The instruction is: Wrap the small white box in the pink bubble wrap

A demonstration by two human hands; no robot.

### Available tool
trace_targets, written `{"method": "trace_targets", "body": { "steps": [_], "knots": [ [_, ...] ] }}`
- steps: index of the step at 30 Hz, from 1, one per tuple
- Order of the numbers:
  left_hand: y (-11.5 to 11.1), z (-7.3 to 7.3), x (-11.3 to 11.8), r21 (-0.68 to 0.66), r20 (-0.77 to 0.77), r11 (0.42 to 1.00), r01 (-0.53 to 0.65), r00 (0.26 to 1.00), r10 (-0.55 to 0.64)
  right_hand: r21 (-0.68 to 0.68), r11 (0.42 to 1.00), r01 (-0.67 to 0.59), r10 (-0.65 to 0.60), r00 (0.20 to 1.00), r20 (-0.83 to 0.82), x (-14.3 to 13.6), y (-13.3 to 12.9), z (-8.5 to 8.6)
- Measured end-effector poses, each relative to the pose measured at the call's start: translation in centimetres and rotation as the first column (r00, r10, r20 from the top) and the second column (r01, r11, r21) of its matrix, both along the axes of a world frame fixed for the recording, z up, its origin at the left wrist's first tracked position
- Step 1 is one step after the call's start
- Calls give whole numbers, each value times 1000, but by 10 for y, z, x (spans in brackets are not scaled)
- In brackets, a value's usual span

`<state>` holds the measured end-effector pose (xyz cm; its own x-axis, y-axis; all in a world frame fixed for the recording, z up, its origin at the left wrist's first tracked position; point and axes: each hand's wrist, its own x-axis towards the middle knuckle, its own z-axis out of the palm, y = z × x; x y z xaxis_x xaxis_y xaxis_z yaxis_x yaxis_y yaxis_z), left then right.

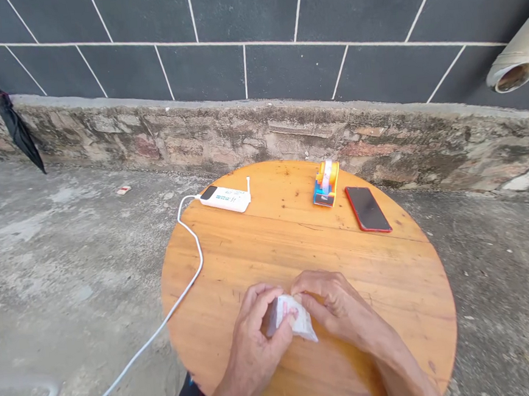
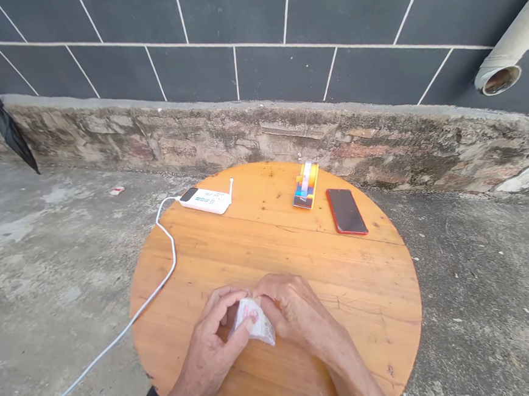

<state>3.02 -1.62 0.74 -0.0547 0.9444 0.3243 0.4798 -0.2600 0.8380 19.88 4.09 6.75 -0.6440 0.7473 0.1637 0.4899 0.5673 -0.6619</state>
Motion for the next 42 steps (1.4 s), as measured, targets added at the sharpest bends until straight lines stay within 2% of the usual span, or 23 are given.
{"method": "trace_targets", "body": {
  "steps": [8, 23, 31, 34, 38, 42],
  "knots": [
    [1, -3, 0, -12, 1, 1000, 8, 1000, -8, 142, 987, -79, 75, 997, 35, 5, -2, -3],
    [2, 0, 1, 7, 57, 1000, 24, 998, -24, 133, 989, -67, 56, 995, 85, 0, -8, 7],
    [2, 4, -1, 18, 72, 999, 37, 997, -38, 197, 979, -43, -5, 972, 235, -7, -19, 22],
    [3, 2, -1, 41, 81, 998, 41, 996, -44, 200, 980, 20, -67, 970, 233, -7, -24, 22],
    [1, 0, -2, 53, 79, 998, 43, 996, -48, 146, 975, 168, -188, 972, 137, -4, -29, 14],
    [0, -1, -3, 71, 79, 996, 45, 996, -51, 100, 976, 194, -205, 972, 116, -6, -30, 10]
  ]
}}
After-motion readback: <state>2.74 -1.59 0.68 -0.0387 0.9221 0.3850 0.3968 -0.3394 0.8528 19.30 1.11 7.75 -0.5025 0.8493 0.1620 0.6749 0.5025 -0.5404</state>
